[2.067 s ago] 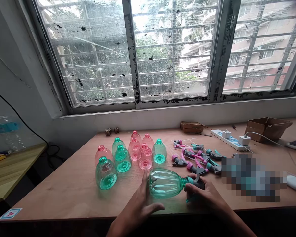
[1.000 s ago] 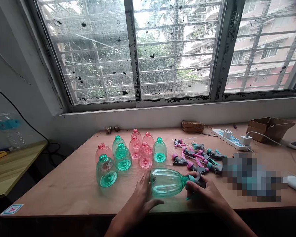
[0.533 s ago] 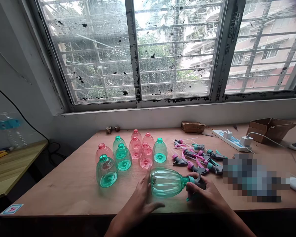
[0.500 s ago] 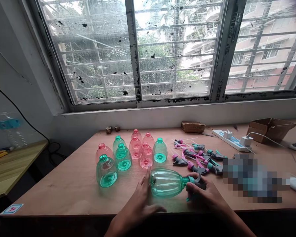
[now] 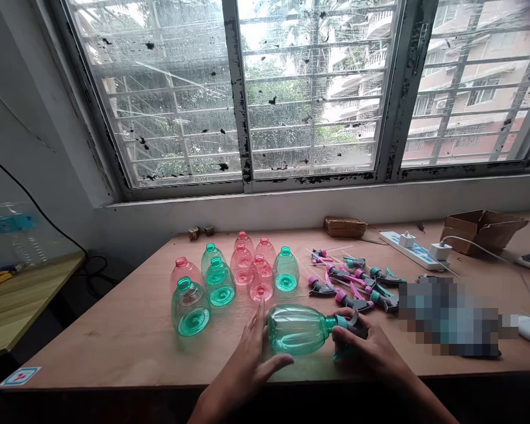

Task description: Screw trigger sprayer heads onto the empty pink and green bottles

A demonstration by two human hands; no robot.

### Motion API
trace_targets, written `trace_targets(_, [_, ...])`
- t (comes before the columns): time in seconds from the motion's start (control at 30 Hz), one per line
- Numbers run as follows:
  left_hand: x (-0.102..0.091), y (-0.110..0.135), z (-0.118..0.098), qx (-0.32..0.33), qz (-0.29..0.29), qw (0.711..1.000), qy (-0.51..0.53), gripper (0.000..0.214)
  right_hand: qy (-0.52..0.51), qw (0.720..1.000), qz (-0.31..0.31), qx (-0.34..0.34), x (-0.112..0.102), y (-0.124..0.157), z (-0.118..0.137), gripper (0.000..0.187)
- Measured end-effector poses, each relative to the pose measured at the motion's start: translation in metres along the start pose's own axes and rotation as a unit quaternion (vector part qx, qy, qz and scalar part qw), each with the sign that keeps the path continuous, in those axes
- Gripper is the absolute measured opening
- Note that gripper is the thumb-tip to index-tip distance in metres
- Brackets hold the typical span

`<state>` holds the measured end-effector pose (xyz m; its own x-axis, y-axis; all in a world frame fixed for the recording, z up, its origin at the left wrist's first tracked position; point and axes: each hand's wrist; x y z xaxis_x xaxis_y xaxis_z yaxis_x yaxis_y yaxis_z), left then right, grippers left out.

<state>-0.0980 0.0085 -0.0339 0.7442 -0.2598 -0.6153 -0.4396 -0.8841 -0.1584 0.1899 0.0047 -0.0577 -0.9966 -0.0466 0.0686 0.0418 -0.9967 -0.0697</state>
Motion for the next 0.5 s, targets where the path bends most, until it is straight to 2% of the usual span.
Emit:
trace_targets(0.13, [-0.0024,-0.0008,-0.0018,0.014,0.008,1.0,0.011,0.094,0.0,1.0,0.012,0.001,-0.003,-0.0019,-0.0039,0.054])
trace_targets(0.37, [-0.0013,0.0001,0.0022,0.038,0.015,0.997,0.073,0.113,-0.004,1.0,0.03,0.003,-0.0059,-0.003,-0.0072,0.051])
trace_targets(0.5, [-0.0022,-0.0011,-0.0001,0.041,0.003,0.997,0.067,0.105,0.005,0.999,0.032,0.0,-0.0063,-0.0038,-0.0071,0.049])
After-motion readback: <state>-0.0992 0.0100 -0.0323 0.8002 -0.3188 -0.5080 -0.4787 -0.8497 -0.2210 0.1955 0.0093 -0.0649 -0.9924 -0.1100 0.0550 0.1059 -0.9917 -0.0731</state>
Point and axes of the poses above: each hand's wrist, its own y-axis away from the middle knuckle, its own x-axis out of the palm, z = x × y, and after that the axes turned 4 degrees about y, right-handed
